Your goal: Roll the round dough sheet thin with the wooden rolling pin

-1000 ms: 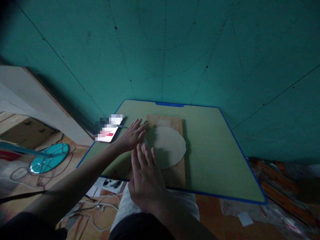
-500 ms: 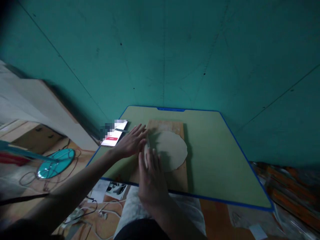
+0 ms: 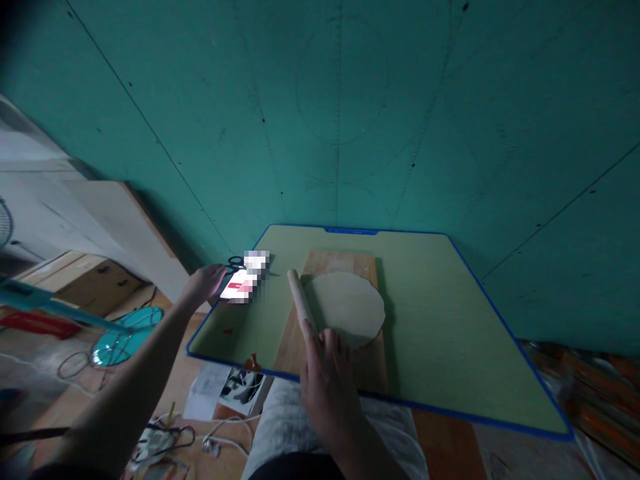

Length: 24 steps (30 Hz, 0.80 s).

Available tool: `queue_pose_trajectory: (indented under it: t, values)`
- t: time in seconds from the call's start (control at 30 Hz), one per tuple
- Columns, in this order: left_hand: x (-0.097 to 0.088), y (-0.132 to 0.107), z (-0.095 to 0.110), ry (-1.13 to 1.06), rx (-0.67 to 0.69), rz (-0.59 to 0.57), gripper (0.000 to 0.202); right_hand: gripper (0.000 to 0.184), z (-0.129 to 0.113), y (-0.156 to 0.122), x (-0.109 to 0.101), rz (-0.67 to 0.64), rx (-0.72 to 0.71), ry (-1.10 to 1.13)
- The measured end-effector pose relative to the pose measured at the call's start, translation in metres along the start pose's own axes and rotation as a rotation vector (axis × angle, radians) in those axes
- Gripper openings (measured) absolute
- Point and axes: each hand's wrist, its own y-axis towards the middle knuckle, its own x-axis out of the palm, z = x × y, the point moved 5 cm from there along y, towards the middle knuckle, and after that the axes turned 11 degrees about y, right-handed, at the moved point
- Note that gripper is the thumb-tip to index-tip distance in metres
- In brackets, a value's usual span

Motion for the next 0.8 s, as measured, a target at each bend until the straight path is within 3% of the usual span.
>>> queue_pose_trajectory:
  t: [0.1, 0.2, 0.27, 0.4, 0.47, 0.53, 0.67, 0.8]
  values:
    - [-0.006, -0.005, -0.003, -0.029, -0.115, 0.046, 0.032, 0.059, 0.004, 0.000, -0.015, 0.076, -0.002, 0.141]
    - [-0.028, -0.012, 0.008, -0.086, -0.130, 0.110, 0.044, 0.052, 0.022, 0.003, -0.043, 0.088, 0.044, 0.311]
    - [-0.048, -0.020, 0.031, -0.149, -0.020, 0.168, 0.047, 0.049, 0.041, 0.010, -0.065, 0.067, 0.115, 0.405]
    - [-0.077, -0.051, 0.105, -0.233, 0.457, 0.259, 0.052, 0.042, 0.061, 0.030, -0.101, -0.039, 0.135, 0.498]
    - [-0.076, -0.064, 0.135, -0.201, 0.638, 0.225, 0.057, 0.037, 0.060, 0.041, -0.111, -0.088, 0.078, 0.520]
    - [-0.070, -0.068, 0.150, -0.159, 0.695, 0.179, 0.060, 0.034, 0.057, 0.049, -0.116, -0.135, 0.042, 0.531]
    - [-0.063, -0.065, 0.153, -0.157, 0.645, 0.144, 0.058, 0.031, 0.058, 0.060, -0.123, -0.223, 0.023, 0.526]
    - [-0.067, -0.070, 0.159, -0.101, 0.710, 0.147, 0.045, 0.028, 0.071, 0.076, -0.134, -0.288, 0.047, 0.567]
